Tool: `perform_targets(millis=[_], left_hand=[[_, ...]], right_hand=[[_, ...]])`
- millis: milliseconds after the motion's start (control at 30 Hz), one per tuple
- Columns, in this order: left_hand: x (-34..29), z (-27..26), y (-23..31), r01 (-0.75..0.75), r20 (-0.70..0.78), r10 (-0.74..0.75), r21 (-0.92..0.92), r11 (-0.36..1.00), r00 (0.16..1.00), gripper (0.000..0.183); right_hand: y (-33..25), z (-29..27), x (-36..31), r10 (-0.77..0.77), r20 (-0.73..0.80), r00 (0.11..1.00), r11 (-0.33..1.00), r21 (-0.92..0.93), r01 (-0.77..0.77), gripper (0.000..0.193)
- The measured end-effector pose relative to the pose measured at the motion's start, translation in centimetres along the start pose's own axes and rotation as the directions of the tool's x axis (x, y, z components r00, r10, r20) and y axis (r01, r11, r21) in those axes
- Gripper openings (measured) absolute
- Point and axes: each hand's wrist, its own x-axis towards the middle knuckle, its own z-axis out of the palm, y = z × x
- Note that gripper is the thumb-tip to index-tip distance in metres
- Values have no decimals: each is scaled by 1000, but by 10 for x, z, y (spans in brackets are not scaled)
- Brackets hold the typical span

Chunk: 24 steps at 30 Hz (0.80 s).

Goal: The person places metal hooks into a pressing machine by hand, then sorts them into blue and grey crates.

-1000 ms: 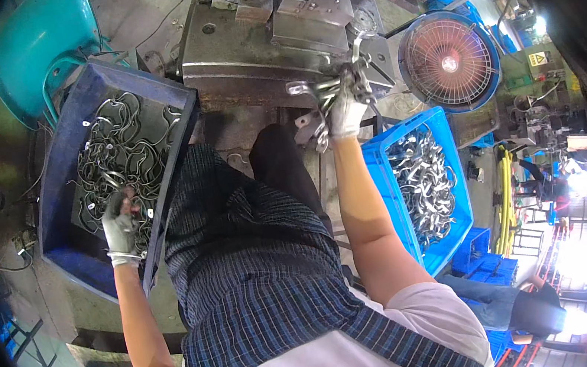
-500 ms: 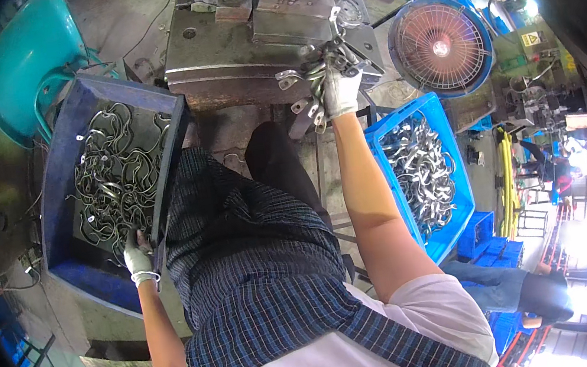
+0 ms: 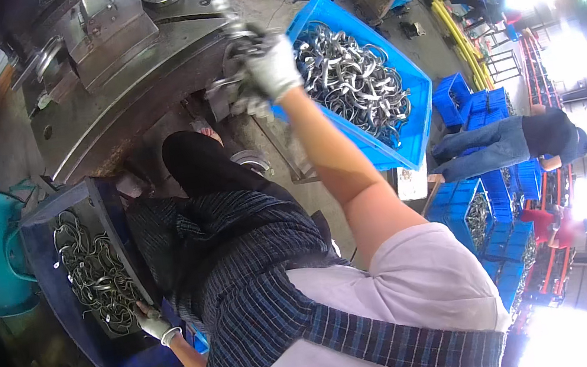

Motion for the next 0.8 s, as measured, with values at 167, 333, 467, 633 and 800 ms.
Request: perform_targets(millis=[167,333,467,633,800], left_hand=[[4,4,-10,45,26,-42,-123,991,999,37],[20,10,-17,172,141,-148,-177,969,979,36],[34,-14,-64,-27,37,31,-122,992,999,36],[30,-16,-43,422,95,-564,-766,484,821,29],[65,-29,-81,197,-96,-490,-835,513,867,28]], right_hand=[[63,-147,0,29,-275,961,884,-441,-153,25],[86,-268,-22,530,-127,839,419,-820,-389,57],[64,-276,-27,550,31,835,354,-914,-200,54],[29,-207,-21,431,16,902,390,-905,-170,36],[33,-111,-56,238,375,896,796,-604,41,27]])
